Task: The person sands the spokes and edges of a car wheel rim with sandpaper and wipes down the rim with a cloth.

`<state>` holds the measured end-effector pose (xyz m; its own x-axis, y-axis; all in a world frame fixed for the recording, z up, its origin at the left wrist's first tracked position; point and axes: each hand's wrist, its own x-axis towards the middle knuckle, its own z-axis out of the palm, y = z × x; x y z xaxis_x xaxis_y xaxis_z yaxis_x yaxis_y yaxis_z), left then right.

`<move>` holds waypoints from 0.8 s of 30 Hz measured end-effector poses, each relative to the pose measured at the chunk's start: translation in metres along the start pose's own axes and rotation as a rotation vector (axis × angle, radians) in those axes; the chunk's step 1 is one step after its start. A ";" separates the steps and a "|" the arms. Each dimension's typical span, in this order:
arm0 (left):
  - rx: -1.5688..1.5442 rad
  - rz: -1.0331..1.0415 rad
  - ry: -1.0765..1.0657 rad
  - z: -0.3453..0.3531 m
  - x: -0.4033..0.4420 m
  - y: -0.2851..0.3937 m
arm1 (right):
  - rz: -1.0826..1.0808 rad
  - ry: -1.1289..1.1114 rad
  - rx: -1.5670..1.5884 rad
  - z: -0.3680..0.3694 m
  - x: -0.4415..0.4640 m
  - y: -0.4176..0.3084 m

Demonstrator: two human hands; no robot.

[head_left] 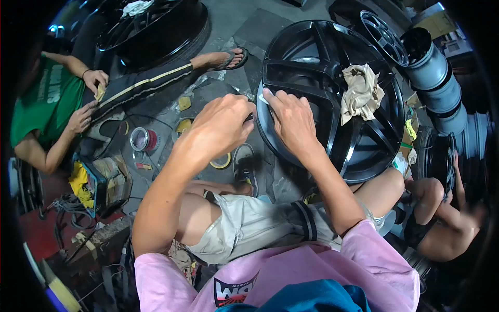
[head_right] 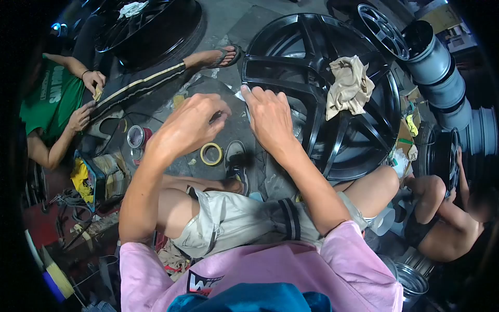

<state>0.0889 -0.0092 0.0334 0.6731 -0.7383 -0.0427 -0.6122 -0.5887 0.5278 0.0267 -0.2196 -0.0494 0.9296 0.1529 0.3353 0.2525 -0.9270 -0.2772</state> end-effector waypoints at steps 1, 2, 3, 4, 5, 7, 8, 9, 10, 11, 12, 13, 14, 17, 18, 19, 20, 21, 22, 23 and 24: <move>-0.002 -0.006 0.006 0.003 -0.002 -0.002 | -0.008 -0.002 0.001 -0.004 -0.006 -0.003; 0.005 -0.002 0.030 0.005 -0.003 -0.004 | -0.015 -0.031 -0.012 -0.012 -0.020 -0.007; 0.012 0.005 0.054 0.007 -0.004 -0.006 | -0.020 -0.059 -0.026 -0.021 -0.035 -0.010; 0.010 0.005 0.054 0.010 -0.003 -0.009 | -0.029 -0.072 0.000 -0.033 -0.052 -0.013; 0.016 0.017 0.051 0.012 -0.001 -0.014 | -0.026 -0.073 -0.004 -0.043 -0.064 -0.013; 0.020 0.040 0.041 0.019 0.003 -0.014 | 0.074 -0.153 0.155 -0.060 -0.081 -0.010; 0.008 0.029 0.031 0.022 0.005 -0.011 | 0.169 -0.150 0.233 -0.066 -0.081 -0.007; 0.000 0.013 0.026 0.024 0.006 -0.009 | 0.172 -0.145 0.233 -0.067 -0.078 -0.005; 0.006 0.014 0.028 0.030 0.007 -0.009 | 0.285 -0.050 0.393 -0.068 -0.071 -0.003; 0.037 0.025 0.038 0.041 0.006 -0.010 | 0.394 0.045 0.554 -0.067 -0.064 0.000; 0.065 0.035 0.048 0.048 0.005 -0.008 | 0.382 0.073 0.573 -0.061 -0.060 0.009; 0.066 0.033 0.052 0.055 0.005 -0.007 | 0.376 0.073 0.574 -0.056 -0.059 0.012; 0.118 0.016 -0.009 0.061 0.004 -0.007 | 0.548 0.053 0.807 -0.053 -0.057 0.014; 0.208 0.003 -0.058 0.079 0.000 -0.003 | 0.715 0.056 1.157 -0.043 -0.052 0.017; 0.229 -0.003 -0.052 0.082 -0.001 0.000 | 0.751 0.090 1.181 -0.042 -0.051 0.015; 0.251 -0.006 -0.045 0.084 -0.001 0.002 | 0.787 0.127 1.204 -0.041 -0.050 0.013; 0.251 -0.002 -0.045 0.085 -0.001 0.005 | 0.790 0.133 1.223 -0.038 -0.051 0.016; 0.283 0.011 -0.046 0.085 -0.002 0.008 | 0.789 0.135 1.221 -0.037 -0.052 0.018; 0.315 0.021 -0.047 0.085 -0.003 0.011 | 0.793 0.115 1.214 -0.036 -0.053 0.019; 0.314 0.019 -0.045 0.084 -0.003 0.014 | 0.796 0.094 1.208 -0.035 -0.053 0.019; 0.340 0.026 -0.072 0.082 -0.003 0.018 | 0.794 0.092 1.207 -0.036 -0.052 0.019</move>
<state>0.0415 -0.0442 -0.0261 0.6317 -0.7688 -0.0993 -0.7403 -0.6363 0.2169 -0.0262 -0.2575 -0.0401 0.9211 -0.3197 -0.2222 -0.2003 0.1003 -0.9746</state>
